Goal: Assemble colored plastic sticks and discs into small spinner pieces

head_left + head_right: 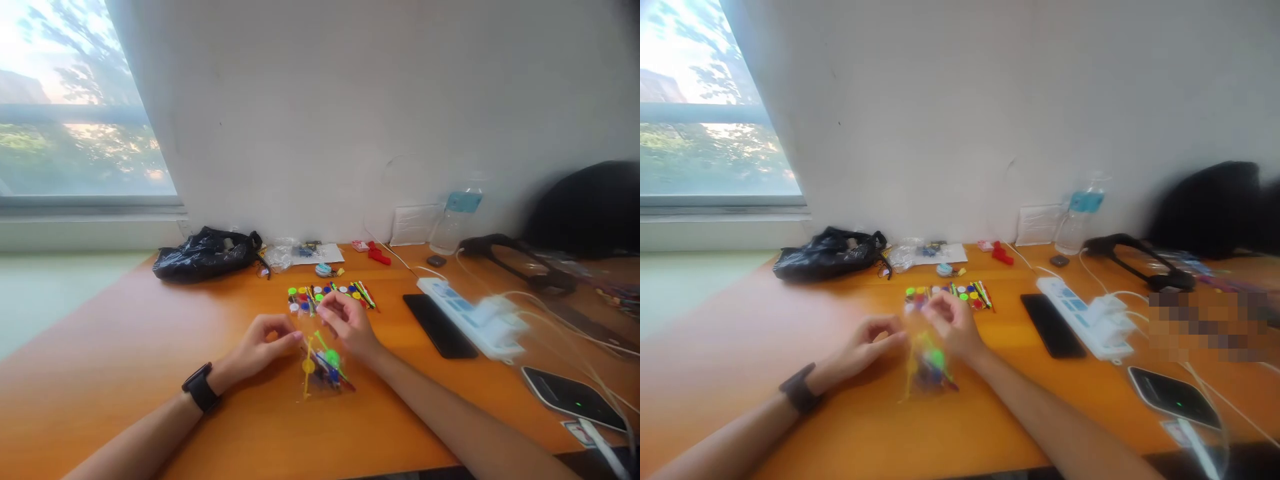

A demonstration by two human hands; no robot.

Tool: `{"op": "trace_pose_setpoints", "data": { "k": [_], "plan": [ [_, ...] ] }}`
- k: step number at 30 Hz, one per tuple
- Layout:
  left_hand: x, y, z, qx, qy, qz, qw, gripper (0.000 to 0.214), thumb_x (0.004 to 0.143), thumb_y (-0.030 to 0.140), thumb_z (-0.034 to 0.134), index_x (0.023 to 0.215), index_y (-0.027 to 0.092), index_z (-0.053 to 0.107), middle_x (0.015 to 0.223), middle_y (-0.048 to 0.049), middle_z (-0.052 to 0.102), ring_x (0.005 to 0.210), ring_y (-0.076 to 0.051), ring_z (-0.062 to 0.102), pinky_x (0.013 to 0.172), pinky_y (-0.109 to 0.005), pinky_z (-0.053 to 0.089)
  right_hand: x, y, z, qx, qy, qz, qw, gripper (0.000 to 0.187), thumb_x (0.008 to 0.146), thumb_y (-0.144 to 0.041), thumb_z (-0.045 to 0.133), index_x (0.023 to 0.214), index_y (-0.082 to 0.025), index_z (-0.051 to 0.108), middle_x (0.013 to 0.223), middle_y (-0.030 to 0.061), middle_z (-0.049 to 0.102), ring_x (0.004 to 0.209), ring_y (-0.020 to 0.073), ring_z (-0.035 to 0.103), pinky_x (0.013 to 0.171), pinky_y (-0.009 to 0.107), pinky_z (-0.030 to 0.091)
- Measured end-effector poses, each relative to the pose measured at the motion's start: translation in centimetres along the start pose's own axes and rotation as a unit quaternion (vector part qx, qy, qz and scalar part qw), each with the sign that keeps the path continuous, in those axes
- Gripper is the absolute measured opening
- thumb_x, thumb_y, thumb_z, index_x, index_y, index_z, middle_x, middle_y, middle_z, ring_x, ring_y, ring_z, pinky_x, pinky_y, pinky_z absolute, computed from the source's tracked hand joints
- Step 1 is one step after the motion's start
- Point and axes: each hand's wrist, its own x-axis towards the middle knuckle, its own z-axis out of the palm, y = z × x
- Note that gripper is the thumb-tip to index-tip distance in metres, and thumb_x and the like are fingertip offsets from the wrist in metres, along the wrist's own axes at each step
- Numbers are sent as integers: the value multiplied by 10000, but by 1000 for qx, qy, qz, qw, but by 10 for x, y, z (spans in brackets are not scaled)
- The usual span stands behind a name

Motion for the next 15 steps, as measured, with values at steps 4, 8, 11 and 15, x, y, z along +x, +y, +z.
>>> {"op": "trace_pose_setpoints", "data": {
  "k": [4, 8, 11, 15],
  "plan": [
    [-1, 1, -3, -16, 18, 11, 1000, 383, 974, 495, 672, 784, 162, 673, 794, -35, 683, 761, -178, 602, 705, -264, 494, 0, 3, 5, 6, 9, -1, 1000, 345, 875, -508, 746, 800, -203, 604, 679, -21, 571, 535, 119, 467, 493, 247, 363],
    [1, -2, -4, -35, 10, 19, 999, 329, 949, 488, 712, 1030, 170, 727, 987, -68, 734, 896, -214, 649, 824, -298, 527, -1, 0, 7, 2, -10, 1, 1000, 385, 875, -556, 754, 828, -198, 621, 700, -16, 598, 545, 118, 493, 511, 248, 401],
    [1, -5, -2, -37, 5, -1, 999, 340, 942, 491, 727, 934, 152, 750, 899, -66, 748, 830, -204, 662, 793, -293, 526, 0, -2, 6, 17, -33, 16, 999, 393, 857, -567, 778, 889, -199, 645, 738, -17, 614, 576, 116, 514, 536, 243, 418],
    [3, -10, -1, -60, 58, -11, 996, 344, 942, 488, 732, 887, 149, 748, 842, -47, 737, 779, -174, 642, 742, -263, 508, 8, 1, -2, 33, -84, 47, 995, 437, 757, -564, 869, 886, -190, 682, 743, -8, 633, 602, 116, 518, 540, 241, 391]
  ]
}}
